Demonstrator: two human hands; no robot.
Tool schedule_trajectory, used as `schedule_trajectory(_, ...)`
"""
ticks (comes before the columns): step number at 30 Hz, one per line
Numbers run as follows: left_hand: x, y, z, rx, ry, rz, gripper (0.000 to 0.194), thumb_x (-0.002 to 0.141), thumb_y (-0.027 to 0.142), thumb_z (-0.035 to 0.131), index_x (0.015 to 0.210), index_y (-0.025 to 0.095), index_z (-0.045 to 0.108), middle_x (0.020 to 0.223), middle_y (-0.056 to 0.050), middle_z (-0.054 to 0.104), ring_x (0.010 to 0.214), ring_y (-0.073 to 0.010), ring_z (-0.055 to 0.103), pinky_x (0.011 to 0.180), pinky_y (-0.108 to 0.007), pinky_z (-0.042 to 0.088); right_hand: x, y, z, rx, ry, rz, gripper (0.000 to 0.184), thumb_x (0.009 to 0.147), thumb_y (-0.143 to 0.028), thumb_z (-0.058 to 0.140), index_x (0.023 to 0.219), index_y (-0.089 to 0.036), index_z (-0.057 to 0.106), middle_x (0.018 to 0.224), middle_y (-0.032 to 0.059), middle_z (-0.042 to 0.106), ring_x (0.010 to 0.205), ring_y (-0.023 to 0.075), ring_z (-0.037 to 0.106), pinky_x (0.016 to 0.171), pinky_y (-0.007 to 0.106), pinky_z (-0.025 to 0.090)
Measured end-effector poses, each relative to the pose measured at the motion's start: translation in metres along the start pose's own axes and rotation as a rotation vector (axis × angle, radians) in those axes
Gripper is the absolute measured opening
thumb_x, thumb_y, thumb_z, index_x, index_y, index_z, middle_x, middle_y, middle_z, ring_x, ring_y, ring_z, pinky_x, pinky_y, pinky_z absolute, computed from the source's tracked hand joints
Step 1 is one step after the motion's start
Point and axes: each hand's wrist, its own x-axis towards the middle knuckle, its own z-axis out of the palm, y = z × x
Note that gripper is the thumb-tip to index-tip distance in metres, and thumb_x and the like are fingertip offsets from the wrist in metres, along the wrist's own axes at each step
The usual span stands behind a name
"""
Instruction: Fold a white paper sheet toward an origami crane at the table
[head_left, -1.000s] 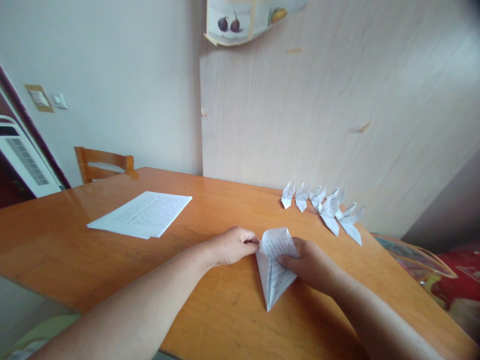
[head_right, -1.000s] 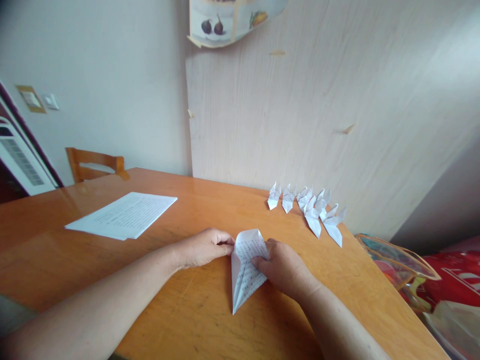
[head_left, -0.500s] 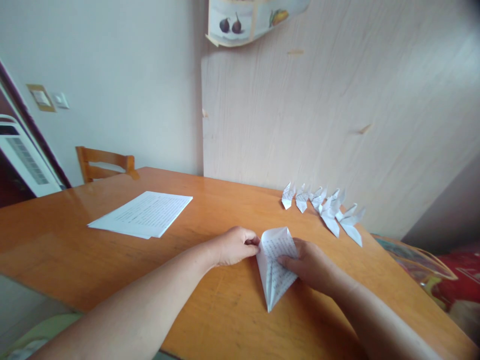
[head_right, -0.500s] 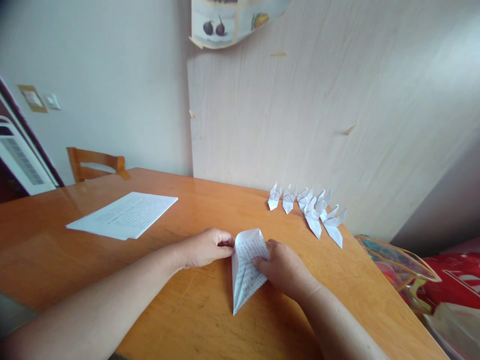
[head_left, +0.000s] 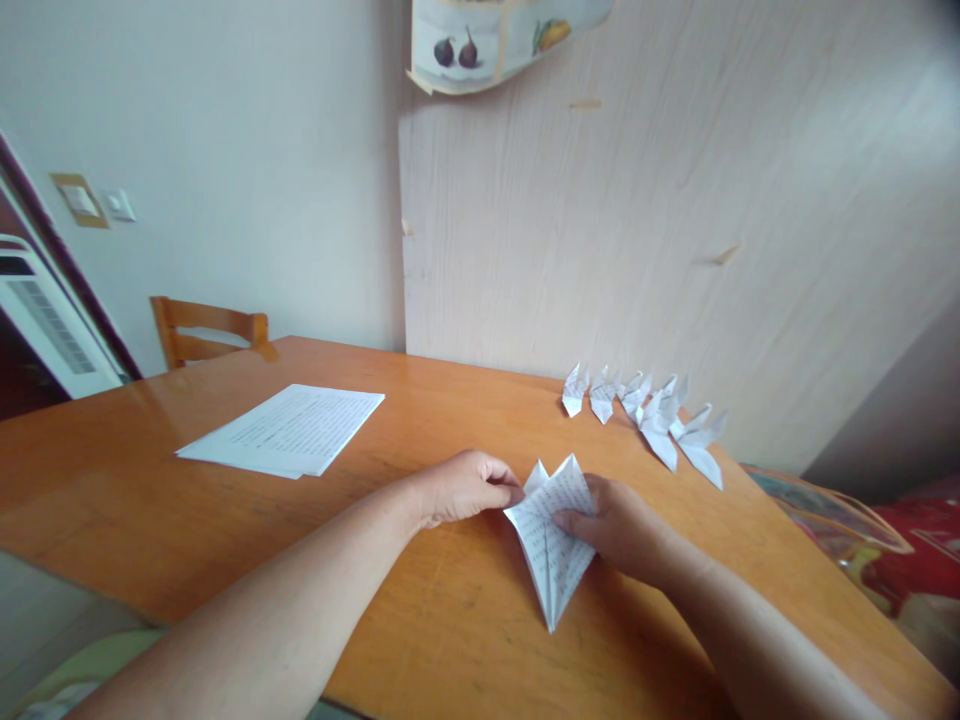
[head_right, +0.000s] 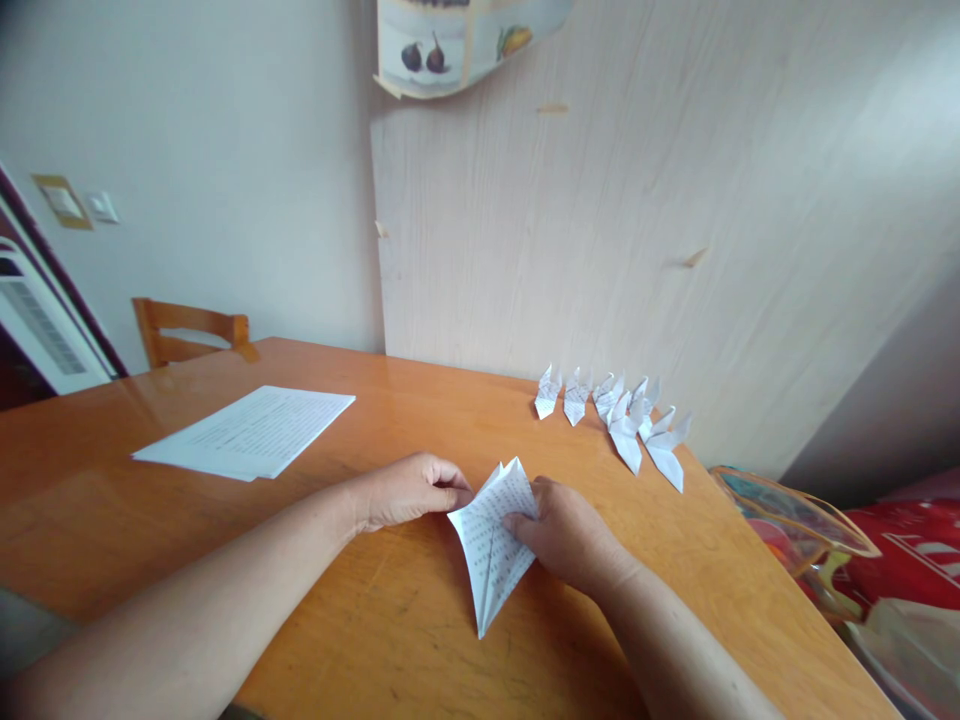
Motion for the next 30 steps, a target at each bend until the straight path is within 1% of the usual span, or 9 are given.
schedule_trajectory(6, 0.002, 0.0, 0.004, 0.067, 0.012, 0.04, 0.025, 0.081, 0.035, 0.066, 0.09, 0.013, 0.073, 0.087, -0.003, 0.072, 0.081, -0.0169, 0.061, 0.078, -0.027, 0.044, 0.0, 0.0, -0.001, 0.02, -0.016, -0.032, 0.017, 0.081, -0.032, 0.062, 0.088, -0.018, 0.064, 0.084, 0.0067, 0.072, 0.074, 0.0204, 0.064, 0.061, 0.027, 0.042)
schedule_trajectory(10, 0.007, -0.006, 0.007, 0.246, 0.025, 0.106, 0.027, 0.087, 0.037, 0.058, 0.085, 0.014, 0.071, 0.081, -0.001, 0.07, 0.076, -0.0164, 0.059, 0.069, -0.025, 0.042, 0.001, 0.001, 0.001, 0.034, -0.018, -0.04, 0.017, 0.082, -0.032, 0.062, 0.09, -0.018, 0.065, 0.084, 0.0057, 0.072, 0.074, 0.0202, 0.064, 0.061, 0.027, 0.041)
schedule_trajectory(14, 0.01, -0.011, 0.012, 0.496, 0.121, 0.172, 0.034, 0.092, 0.041, 0.052, 0.072, 0.015, 0.065, 0.073, -0.001, 0.064, 0.071, -0.0158, 0.057, 0.063, -0.025, 0.039, -0.001, -0.001, 0.001, 0.004, 0.008, -0.067, 0.017, 0.082, -0.035, 0.061, 0.084, -0.018, 0.062, 0.08, 0.0058, 0.07, 0.069, 0.0197, 0.062, 0.058, 0.027, 0.039)
schedule_trajectory(17, 0.01, -0.011, 0.017, 0.572, 0.186, 0.206, 0.032, 0.093, 0.039, 0.051, 0.077, 0.017, 0.066, 0.08, -0.003, 0.065, 0.074, -0.0164, 0.058, 0.065, -0.025, 0.04, -0.003, -0.006, -0.002, -0.016, 0.02, -0.081, 0.018, 0.084, -0.035, 0.059, 0.078, -0.019, 0.06, 0.073, 0.0046, 0.067, 0.064, 0.0187, 0.06, 0.057, 0.027, 0.037)
schedule_trajectory(20, 0.008, -0.009, 0.019, 0.607, 0.21, 0.21, 0.028, 0.093, 0.037, 0.052, 0.079, 0.018, 0.066, 0.082, -0.004, 0.066, 0.077, -0.0169, 0.059, 0.066, -0.025, 0.041, -0.005, -0.011, -0.005, 0.01, 0.021, -0.128, 0.018, 0.086, -0.034, 0.057, 0.075, -0.02, 0.06, 0.075, 0.0033, 0.066, 0.066, 0.0183, 0.059, 0.059, 0.027, 0.038)
schedule_trajectory(22, 0.007, -0.008, 0.019, 0.626, 0.212, 0.208, 0.028, 0.093, 0.037, 0.052, 0.078, 0.018, 0.066, 0.082, -0.004, 0.066, 0.077, -0.0169, 0.06, 0.066, -0.026, 0.041, -0.005, -0.014, -0.006, 0.061, 0.056, -0.154, 0.016, 0.087, -0.034, 0.056, 0.079, -0.02, 0.061, 0.077, 0.0024, 0.065, 0.069, 0.0183, 0.06, 0.061, 0.027, 0.039)
schedule_trajectory(25, 0.006, -0.006, 0.019, 0.647, 0.211, 0.221, 0.029, 0.095, 0.037, 0.051, 0.079, 0.019, 0.066, 0.083, -0.003, 0.066, 0.077, -0.0166, 0.061, 0.066, -0.026, 0.042, -0.004, -0.018, -0.004, 0.167, 0.165, -0.182, 0.014, 0.088, -0.034, 0.057, 0.088, -0.021, 0.062, 0.079, 0.0009, 0.065, 0.073, 0.0183, 0.059, 0.063, 0.027, 0.041)
schedule_trajectory(28, 0.004, -0.003, 0.02, 0.687, 0.205, 0.247, 0.028, 0.095, 0.037, 0.051, 0.079, 0.019, 0.066, 0.083, -0.003, 0.066, 0.077, -0.0165, 0.062, 0.065, -0.026, 0.041, -0.003, -0.021, -0.002, 0.311, 0.243, -0.203, 0.022, 0.089, -0.035, 0.057, 0.105, -0.022, 0.063, 0.087, 0.0006, 0.067, 0.076, 0.0174, 0.06, 0.067, 0.028, 0.043)
schedule_trajectory(30, 0.003, -0.001, 0.021, 0.713, 0.199, 0.26, 0.028, 0.095, 0.036, 0.051, 0.079, 0.02, 0.066, 0.083, -0.002, 0.066, 0.077, -0.0166, 0.062, 0.064, -0.026, 0.041, -0.004, -0.024, -0.003, 0.355, 0.264, -0.2, 0.023, 0.088, -0.035, 0.058, 0.106, -0.022, 0.064, 0.087, 0.0007, 0.068, 0.075, 0.0167, 0.059, 0.067, 0.028, 0.043)
